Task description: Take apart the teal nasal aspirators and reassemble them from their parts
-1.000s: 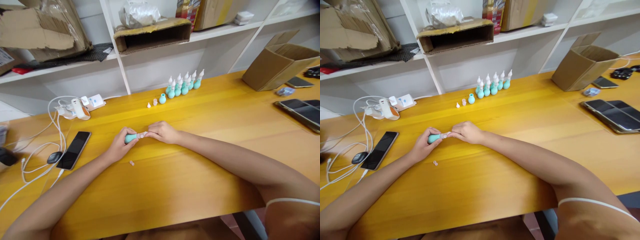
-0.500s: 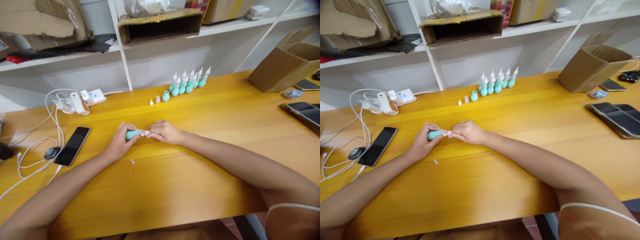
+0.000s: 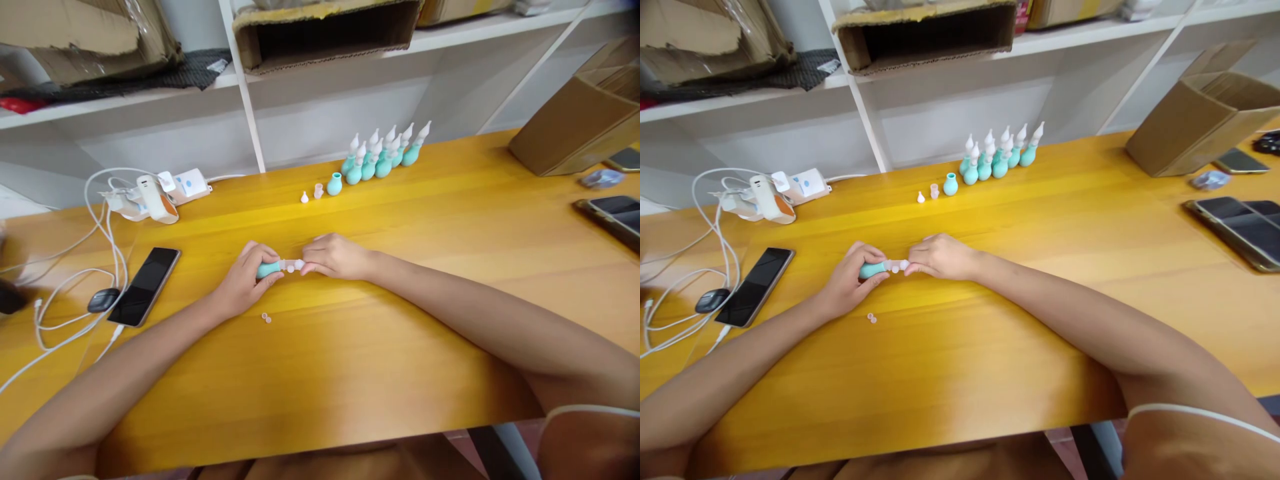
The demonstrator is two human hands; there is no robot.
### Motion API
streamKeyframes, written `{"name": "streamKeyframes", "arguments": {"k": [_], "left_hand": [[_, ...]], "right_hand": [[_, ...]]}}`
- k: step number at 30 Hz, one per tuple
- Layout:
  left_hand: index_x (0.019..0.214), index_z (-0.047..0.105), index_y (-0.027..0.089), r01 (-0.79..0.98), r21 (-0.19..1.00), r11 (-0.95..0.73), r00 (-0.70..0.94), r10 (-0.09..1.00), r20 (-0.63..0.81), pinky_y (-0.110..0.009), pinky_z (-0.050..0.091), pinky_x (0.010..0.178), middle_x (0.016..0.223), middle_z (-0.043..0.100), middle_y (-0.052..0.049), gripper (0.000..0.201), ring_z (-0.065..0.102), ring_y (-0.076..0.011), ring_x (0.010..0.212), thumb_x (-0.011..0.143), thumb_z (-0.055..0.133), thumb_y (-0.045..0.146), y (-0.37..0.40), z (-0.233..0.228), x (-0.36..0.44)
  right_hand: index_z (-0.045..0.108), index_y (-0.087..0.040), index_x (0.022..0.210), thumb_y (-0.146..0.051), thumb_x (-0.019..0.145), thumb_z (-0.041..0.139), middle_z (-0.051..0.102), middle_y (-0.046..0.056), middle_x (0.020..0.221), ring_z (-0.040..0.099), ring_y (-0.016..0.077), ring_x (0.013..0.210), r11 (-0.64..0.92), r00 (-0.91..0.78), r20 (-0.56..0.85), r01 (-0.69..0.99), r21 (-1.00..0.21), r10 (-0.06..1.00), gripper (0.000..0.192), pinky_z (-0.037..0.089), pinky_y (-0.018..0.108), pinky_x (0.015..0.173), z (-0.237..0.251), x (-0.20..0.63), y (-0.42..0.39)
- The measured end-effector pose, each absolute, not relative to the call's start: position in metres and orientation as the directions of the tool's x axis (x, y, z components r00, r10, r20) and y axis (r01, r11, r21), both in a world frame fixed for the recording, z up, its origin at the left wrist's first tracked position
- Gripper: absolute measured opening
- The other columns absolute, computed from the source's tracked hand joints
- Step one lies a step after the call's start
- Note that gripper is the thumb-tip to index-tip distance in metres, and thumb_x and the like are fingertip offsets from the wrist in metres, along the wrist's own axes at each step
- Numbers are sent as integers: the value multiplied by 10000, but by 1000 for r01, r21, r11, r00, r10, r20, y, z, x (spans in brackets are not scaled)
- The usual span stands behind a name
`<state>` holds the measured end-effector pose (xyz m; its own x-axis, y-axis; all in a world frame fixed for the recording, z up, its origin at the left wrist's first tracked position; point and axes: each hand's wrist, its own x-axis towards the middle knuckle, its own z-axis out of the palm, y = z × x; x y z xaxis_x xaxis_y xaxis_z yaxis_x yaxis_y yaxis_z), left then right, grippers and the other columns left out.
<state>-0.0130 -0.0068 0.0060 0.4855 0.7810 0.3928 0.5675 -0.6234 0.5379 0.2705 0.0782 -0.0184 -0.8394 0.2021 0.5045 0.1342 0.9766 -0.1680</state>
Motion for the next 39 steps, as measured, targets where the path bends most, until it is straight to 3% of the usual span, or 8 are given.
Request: {"name": "streamKeyframes", "arguments": {"k": [5, 9, 18, 39], "left_hand": [[1177, 608, 257, 582, 558, -591, 424, 806, 413, -435, 559, 990, 1154, 725, -67, 180, 677, -256, 1124, 1066, 735, 318, -7, 8, -11], [1129, 598, 247, 590, 506, -630, 473, 777, 416, -439, 558, 989, 1157, 733, -76, 148, 662, -260, 1129, 1087, 708, 336, -7, 8, -10], [1135, 564, 228, 555, 396, -732, 564, 680, 468, -406, 563, 931, 1148, 721, -78, 120, 645, -235, 1066, 1117, 668, 283, -5, 7, -9], [1161, 582, 232, 538, 447, -715, 565, 699, 437, -375, 581, 908, 1131, 741, -65, 168, 694, -225, 1056, 1086, 726, 273, -8, 8, -11]], "right_hand": [[681, -185, 910, -541, 1208, 361, 630, 23, 790, 509, 150, 709, 986, -841, 515, 134, -100, 166, 563, 386, 308, 743, -16, 270, 78], [641, -187, 857, -557, 1203, 355, 608, 28, 785, 473, 150, 692, 987, -844, 513, 153, -47, 155, 582, 355, 316, 727, -13, 272, 79], [580, -187, 846, -501, 1185, 486, 578, -14, 765, 409, 149, 670, 974, -794, 608, 129, 184, -9, 471, 340, 294, 707, -9, 275, 80], [582, -187, 827, -525, 1187, 479, 575, -19, 751, 425, 137, 655, 963, -793, 610, 171, 208, 10, 505, 339, 293, 701, -9, 274, 72]]}}
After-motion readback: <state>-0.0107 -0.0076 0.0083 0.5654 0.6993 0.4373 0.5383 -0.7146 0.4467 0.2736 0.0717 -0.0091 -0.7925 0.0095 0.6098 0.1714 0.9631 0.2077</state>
